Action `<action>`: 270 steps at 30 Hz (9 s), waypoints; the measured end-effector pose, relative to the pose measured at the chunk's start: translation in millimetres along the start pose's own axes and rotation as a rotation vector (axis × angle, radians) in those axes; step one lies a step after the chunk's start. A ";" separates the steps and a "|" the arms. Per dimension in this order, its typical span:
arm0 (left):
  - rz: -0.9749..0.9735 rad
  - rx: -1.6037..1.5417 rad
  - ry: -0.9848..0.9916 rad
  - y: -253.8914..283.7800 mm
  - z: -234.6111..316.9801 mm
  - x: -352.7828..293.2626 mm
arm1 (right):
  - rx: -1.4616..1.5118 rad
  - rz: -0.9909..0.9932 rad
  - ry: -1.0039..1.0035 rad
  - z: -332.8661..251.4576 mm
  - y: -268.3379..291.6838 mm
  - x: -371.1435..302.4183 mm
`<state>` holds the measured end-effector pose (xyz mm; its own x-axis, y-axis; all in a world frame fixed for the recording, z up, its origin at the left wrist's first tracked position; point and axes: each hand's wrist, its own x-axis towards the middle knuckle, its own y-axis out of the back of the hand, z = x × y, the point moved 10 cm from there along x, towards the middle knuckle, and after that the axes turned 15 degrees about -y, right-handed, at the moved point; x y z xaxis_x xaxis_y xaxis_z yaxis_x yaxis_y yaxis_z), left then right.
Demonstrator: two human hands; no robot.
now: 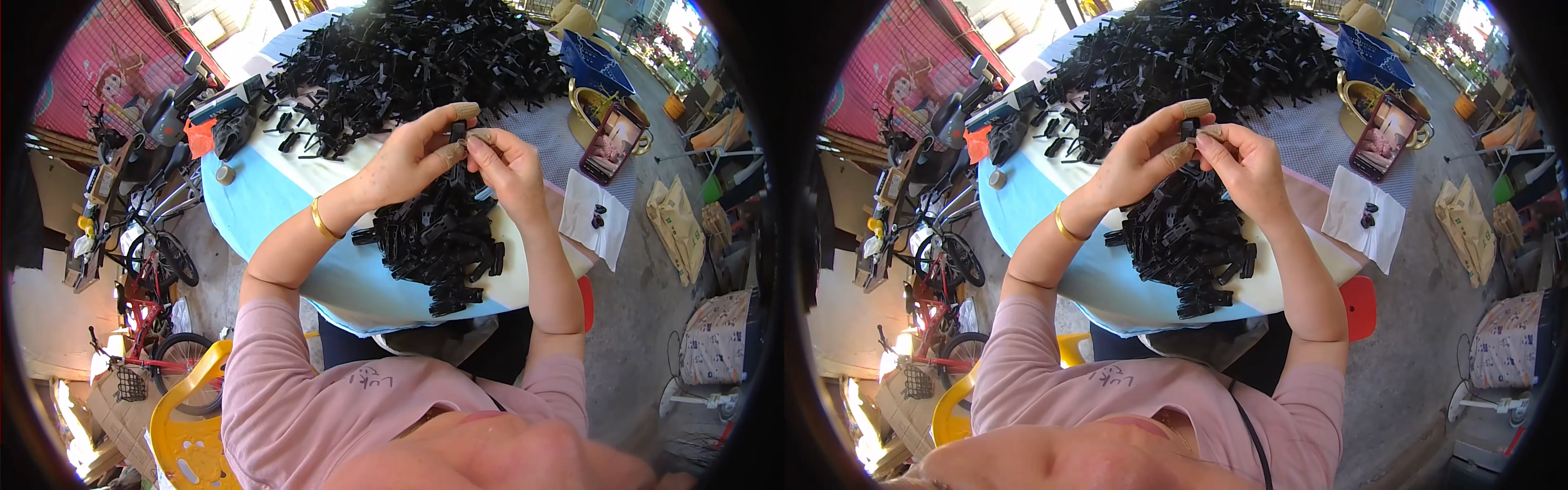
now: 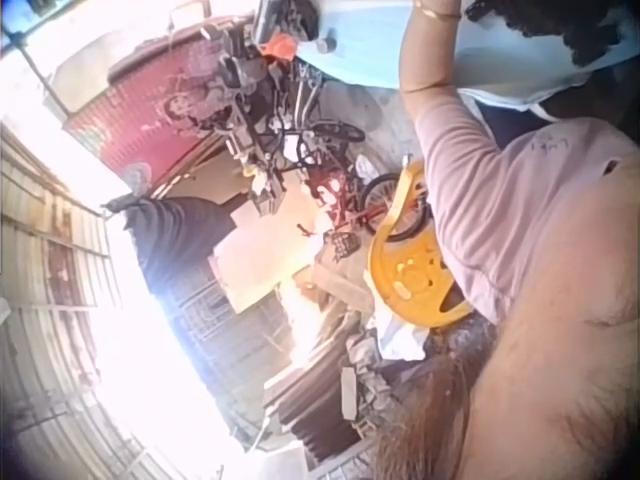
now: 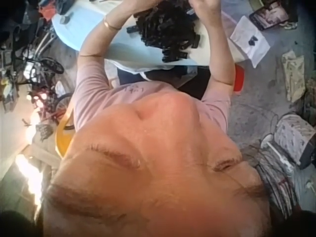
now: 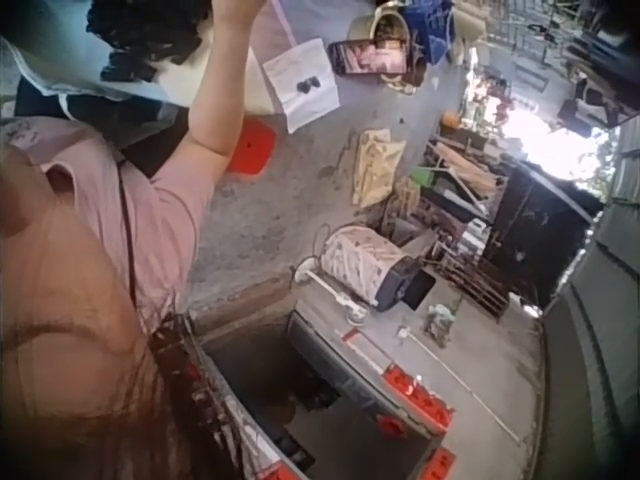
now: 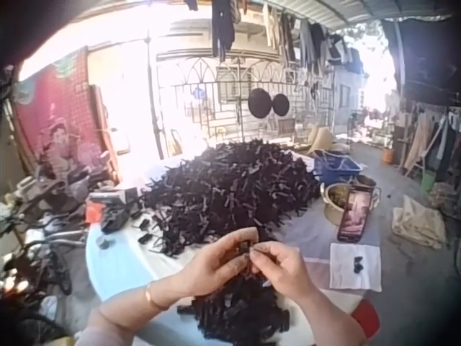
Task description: Manually joining small black plastic components together at a workbench.
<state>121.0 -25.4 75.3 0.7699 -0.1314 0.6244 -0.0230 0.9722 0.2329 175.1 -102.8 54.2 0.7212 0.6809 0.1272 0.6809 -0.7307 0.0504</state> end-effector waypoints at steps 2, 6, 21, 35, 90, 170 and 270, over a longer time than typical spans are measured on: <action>0.013 -0.062 0.018 4.2 -6.0 -0.4 | 0.005 -0.002 -0.027 -0.8 -0.5 -0.8; 0.042 0.039 0.088 10.3 -11.0 -2.8 | -0.026 0.008 -0.032 0.0 0.1 0.0; 0.162 0.271 -0.216 10.3 11.7 -7.2 | 0.041 -0.011 -0.108 9.9 -5.4 1.8; 0.216 0.096 -0.038 18.1 -2.2 -5.9 | -0.953 0.246 0.027 25.3 20.4 29.1; 0.194 -0.137 0.166 25.1 -45.6 -3.9 | 0.170 -0.022 0.024 16.5 4.1 14.5; 0.087 -0.330 0.277 5.7 -33.1 -6.0 | -0.112 0.061 0.292 -22.2 8.3 0.0; -0.011 0.345 -0.305 20.5 6.7 -44.5 | -1.417 0.314 -0.119 67.0 5.7 103.9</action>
<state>82.0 -0.9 57.3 0.5495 -0.2428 0.7995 -0.2668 0.8558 0.4432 262.5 -32.8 1.3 0.8677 0.4355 0.2397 -0.1472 -0.2355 0.9607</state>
